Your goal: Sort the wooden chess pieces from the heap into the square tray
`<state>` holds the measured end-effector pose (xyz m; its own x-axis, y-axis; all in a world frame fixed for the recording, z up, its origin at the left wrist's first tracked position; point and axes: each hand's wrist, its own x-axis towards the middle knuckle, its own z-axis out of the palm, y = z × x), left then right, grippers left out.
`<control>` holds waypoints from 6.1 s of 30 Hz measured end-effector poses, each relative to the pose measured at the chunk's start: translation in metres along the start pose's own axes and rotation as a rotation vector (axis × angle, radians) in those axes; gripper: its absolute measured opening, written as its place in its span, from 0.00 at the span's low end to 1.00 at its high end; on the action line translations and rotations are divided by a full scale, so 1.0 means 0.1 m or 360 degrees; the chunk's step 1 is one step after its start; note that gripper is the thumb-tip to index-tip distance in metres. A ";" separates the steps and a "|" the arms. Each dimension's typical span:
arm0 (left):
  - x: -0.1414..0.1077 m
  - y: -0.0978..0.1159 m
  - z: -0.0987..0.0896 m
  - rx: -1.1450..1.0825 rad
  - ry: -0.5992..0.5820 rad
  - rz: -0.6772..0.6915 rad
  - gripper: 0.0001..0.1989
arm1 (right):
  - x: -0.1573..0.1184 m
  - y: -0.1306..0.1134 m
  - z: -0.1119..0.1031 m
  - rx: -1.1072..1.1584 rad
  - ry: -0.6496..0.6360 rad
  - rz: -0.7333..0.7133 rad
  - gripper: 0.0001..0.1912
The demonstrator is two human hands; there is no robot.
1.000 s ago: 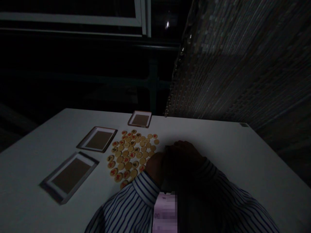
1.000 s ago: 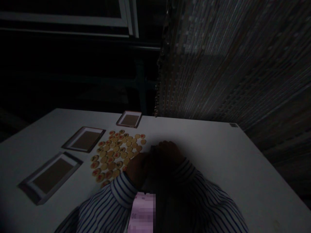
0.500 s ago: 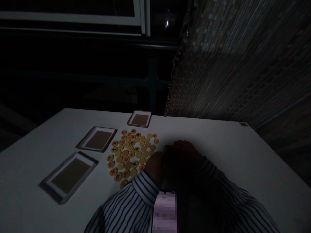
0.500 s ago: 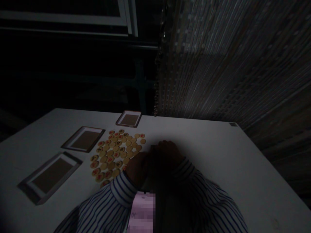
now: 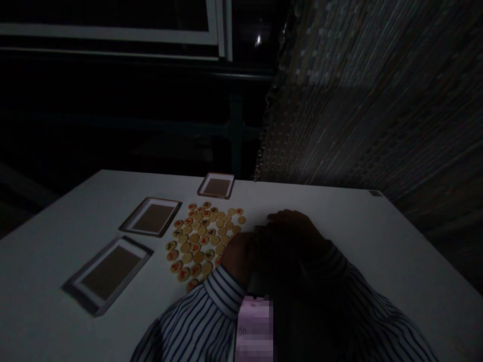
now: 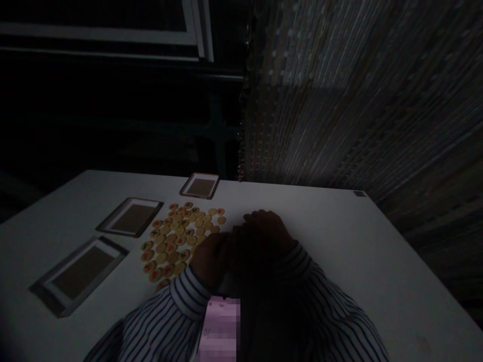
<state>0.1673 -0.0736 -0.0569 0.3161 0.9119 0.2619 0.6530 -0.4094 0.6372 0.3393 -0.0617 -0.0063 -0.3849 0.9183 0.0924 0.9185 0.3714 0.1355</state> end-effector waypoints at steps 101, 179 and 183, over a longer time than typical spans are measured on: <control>-0.38 -1.18 -1.11 -0.0744 0.0824 -0.0542 0.16 | 1.13 -1.66 -0.46 0.0083 0.0331 -0.0519 0.13; 0.04 0.06 -0.18 -0.1325 0.0235 -0.0654 0.14 | -0.11 -0.19 -0.22 0.0813 0.0351 0.0084 0.12; 0.03 0.09 -0.17 -0.1313 0.0173 -0.0628 0.13 | -0.06 -0.19 -0.13 0.0852 0.0318 0.0028 0.12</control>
<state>0.1623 -0.0739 -0.0379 0.0813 0.9957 -0.0442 -0.0113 0.0453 0.9989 0.3236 -0.0763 0.0030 -0.3311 0.9005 0.2819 0.8225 0.4218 -0.3816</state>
